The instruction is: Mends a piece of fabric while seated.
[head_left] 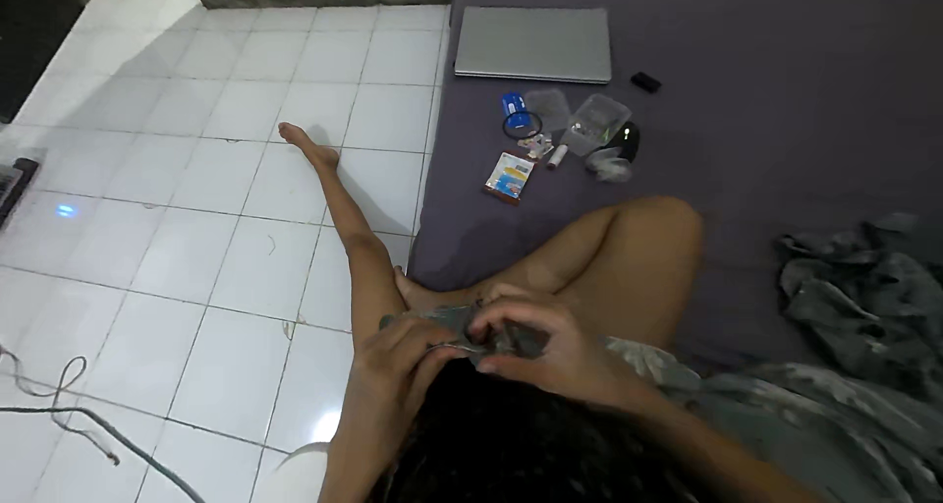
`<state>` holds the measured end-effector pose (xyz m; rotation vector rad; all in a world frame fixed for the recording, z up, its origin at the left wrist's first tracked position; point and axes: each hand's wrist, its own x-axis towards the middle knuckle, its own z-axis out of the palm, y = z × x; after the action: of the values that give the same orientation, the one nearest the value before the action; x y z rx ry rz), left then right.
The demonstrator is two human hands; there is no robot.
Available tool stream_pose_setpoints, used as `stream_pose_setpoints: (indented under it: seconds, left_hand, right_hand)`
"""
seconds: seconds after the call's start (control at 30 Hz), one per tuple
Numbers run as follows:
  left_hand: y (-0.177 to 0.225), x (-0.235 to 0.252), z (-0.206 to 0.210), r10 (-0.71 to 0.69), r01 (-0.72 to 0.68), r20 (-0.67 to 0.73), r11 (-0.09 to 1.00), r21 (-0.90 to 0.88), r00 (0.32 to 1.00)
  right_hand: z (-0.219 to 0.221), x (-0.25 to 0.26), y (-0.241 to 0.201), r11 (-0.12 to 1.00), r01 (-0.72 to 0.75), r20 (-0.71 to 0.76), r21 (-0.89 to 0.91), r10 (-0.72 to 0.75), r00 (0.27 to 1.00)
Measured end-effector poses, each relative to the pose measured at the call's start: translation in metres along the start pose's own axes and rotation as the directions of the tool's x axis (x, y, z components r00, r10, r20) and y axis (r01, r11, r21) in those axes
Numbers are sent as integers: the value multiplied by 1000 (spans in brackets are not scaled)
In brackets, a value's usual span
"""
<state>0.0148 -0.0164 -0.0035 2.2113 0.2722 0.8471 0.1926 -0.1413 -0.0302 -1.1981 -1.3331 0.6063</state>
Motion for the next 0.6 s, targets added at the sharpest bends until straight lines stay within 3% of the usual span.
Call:
stream_pose_setpoints:
  seconds: [0.27,0.43,0.6]
  left_hand:
    - [-2,-4,-16,-70,67,73,997,42,995]
    - [-9,-5,-19,-44,49,145,998,-35,988]
    - [-11,-5,-15,-55,65,166,996,-54,985]
  right_hand:
    - [3,5,-6,994,-44,-51,-101,39,998]
    - [-1,6,-16,951,49,-1,-305,-52,999]
    - [-1,6,-15,927,92,-3,-363,-100,995]
